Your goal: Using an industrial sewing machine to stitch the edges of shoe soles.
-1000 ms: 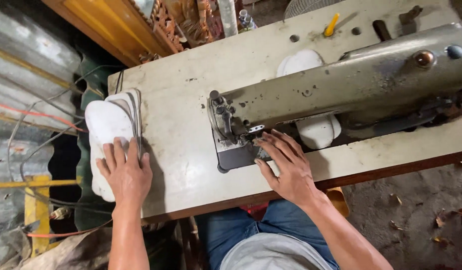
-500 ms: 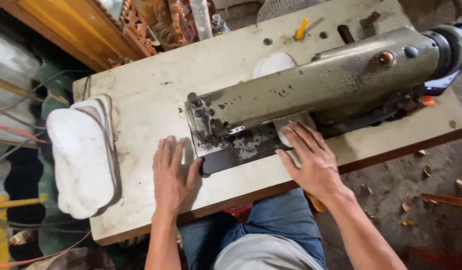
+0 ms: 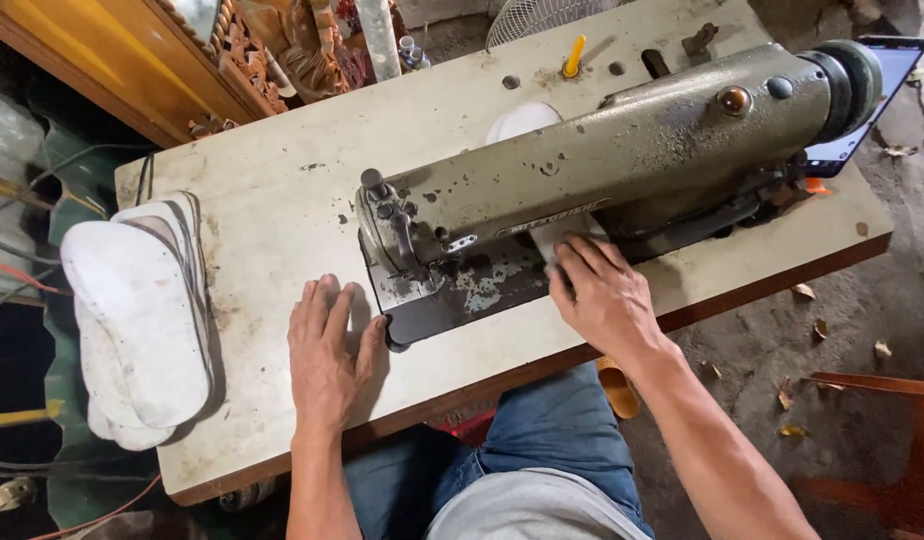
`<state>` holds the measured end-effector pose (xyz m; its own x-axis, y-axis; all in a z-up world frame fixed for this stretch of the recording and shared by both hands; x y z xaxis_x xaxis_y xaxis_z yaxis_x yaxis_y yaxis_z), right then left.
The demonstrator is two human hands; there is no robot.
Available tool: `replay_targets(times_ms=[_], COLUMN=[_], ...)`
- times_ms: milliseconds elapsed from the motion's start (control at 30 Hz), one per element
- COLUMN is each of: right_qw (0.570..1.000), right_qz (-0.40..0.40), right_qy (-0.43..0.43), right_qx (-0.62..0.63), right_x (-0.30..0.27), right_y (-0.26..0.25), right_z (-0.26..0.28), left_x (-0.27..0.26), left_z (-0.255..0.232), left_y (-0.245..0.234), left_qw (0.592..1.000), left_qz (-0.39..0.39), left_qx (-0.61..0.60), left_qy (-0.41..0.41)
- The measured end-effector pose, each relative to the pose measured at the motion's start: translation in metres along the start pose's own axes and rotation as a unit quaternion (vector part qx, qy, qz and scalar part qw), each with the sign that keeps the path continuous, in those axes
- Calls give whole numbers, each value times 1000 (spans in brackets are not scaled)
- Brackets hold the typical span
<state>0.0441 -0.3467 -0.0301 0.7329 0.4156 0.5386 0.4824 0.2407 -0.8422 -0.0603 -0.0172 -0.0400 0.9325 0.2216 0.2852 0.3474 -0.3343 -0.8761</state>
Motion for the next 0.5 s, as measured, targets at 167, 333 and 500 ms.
replay_targets(times_ms=[167,333,500], right_qw=[998,991,988], right_qz=[-65,-127,-119], right_qy=[22,36,-32], right_qx=[-5,-38,-95], right_x=[-1,-1,-19], right_y=[-5,-14,4], right_z=[-12,-20,-37], left_x=[1,2,1], left_z=[-3,-4,-2], left_y=[-5,-8,-8], left_qw=[1000,999,1000], left_qz=[-1,6,8], left_qx=[-17,-32,-30], left_qy=[0,-4,-6])
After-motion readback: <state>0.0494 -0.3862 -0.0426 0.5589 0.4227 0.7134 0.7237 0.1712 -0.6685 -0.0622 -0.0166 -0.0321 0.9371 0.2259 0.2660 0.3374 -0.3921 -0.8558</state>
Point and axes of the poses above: each hand's wrist, its own x-axis towards the middle knuckle, its own y-axis out of the palm, z = x × y, the point moved 3 cm from there along x, towards the middle knuckle, and after that the axes turned 4 degrees about -x, right-handed, at the moved point
